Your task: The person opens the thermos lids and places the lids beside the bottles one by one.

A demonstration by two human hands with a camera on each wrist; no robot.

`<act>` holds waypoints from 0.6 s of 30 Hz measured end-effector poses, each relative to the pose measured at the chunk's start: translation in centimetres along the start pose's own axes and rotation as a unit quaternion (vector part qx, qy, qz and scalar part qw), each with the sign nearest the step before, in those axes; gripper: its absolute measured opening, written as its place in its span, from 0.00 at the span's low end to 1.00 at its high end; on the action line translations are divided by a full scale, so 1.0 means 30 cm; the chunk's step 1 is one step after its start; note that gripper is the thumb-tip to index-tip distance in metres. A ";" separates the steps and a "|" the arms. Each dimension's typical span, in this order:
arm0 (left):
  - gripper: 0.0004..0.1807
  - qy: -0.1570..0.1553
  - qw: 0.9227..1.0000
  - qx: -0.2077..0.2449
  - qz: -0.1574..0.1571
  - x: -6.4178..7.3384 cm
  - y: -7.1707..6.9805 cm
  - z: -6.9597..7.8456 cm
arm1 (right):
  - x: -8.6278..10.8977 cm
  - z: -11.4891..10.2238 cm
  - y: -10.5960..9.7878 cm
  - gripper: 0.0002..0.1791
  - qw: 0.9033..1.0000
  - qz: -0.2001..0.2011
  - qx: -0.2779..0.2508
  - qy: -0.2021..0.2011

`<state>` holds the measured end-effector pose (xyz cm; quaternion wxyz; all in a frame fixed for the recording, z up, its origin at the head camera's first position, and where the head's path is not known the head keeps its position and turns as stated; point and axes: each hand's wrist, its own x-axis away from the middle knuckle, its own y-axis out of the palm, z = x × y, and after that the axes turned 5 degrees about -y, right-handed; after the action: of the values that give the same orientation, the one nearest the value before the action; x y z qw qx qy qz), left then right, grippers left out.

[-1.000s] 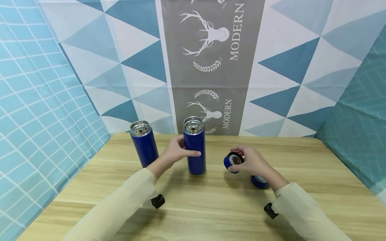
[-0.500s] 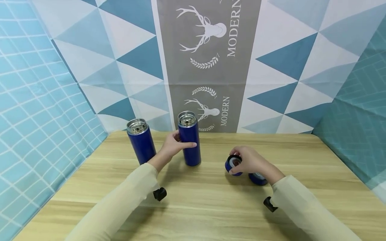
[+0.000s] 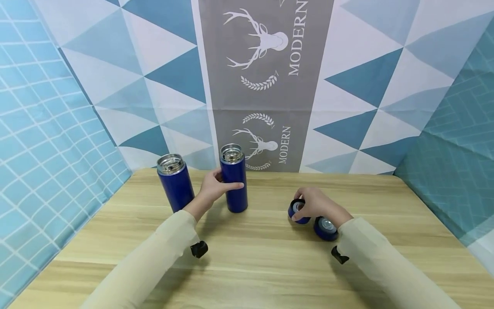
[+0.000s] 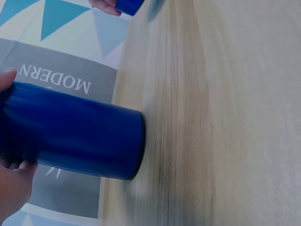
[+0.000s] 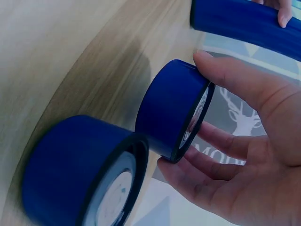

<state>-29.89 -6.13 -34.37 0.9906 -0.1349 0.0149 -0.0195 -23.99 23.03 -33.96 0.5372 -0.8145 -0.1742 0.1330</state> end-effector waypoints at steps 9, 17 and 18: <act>0.40 -0.004 1.000 -0.009 0.005 -0.020 -0.004 -0.003 | -0.043 0.015 0.015 0.30 0.999 -0.011 0.007 0.031; 0.44 0.036 0.999 -0.013 -0.007 -0.007 0.006 -0.011 | -0.052 0.024 0.014 0.30 0.999 -0.010 0.022 0.030; 0.45 0.043 0.999 -0.013 -0.007 0.000 0.009 -0.013 | -0.050 0.028 0.015 0.30 0.999 -0.009 0.022 0.029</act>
<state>-29.91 -5.97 -34.82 0.9871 -0.1465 0.0564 -0.0323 -25.62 22.92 -34.66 0.5612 -0.8042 -0.1629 0.1082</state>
